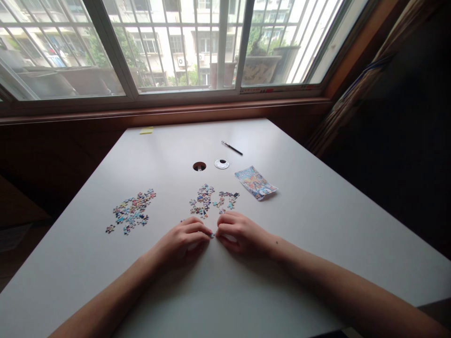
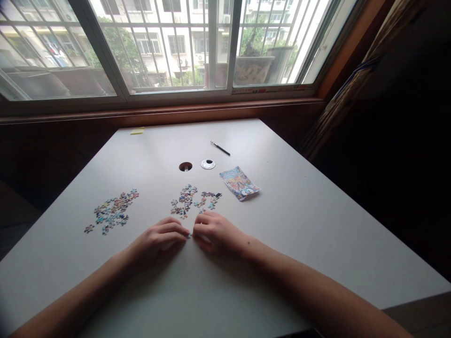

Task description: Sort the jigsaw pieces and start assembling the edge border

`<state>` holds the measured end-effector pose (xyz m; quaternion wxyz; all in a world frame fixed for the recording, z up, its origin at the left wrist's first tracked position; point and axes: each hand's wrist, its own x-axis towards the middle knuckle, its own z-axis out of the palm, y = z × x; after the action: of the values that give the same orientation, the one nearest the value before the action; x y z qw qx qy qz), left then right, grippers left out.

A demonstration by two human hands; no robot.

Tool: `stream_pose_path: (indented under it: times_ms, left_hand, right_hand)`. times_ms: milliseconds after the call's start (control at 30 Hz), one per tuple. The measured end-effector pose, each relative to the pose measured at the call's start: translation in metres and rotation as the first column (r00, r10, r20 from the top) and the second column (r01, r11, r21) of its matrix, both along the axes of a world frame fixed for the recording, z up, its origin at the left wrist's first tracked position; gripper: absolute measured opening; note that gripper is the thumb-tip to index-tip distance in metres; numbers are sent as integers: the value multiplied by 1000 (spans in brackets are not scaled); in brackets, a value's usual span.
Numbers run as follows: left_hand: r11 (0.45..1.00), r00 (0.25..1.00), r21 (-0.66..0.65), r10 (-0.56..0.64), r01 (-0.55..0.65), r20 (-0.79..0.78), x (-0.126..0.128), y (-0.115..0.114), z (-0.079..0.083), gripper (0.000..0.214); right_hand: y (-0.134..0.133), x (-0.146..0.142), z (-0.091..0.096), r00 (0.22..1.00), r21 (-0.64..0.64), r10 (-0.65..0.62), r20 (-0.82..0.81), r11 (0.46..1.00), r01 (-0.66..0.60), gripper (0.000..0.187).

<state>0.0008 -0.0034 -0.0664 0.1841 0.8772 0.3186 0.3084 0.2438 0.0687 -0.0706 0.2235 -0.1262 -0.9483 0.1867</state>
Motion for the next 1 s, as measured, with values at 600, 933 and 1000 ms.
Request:
stream_pose_path:
  times_ms: [600,933,1000]
  left_hand:
    - [1000,1000,7,0,0,-9,1,0,2,18]
    - [1000,1000,7,-2,2,-3,0,-1,2,18]
    - [1000,1000,3,-4,4,-5,0,0,2,18]
  right_hand:
    - [-2,-1,5,998,-88,-49,-37,995,46,10]
    - [-2,1,3,995,-149,-76,-68,987,65,16]
    - [-1,1,2,995,-149,-54,-82,988,41,16]
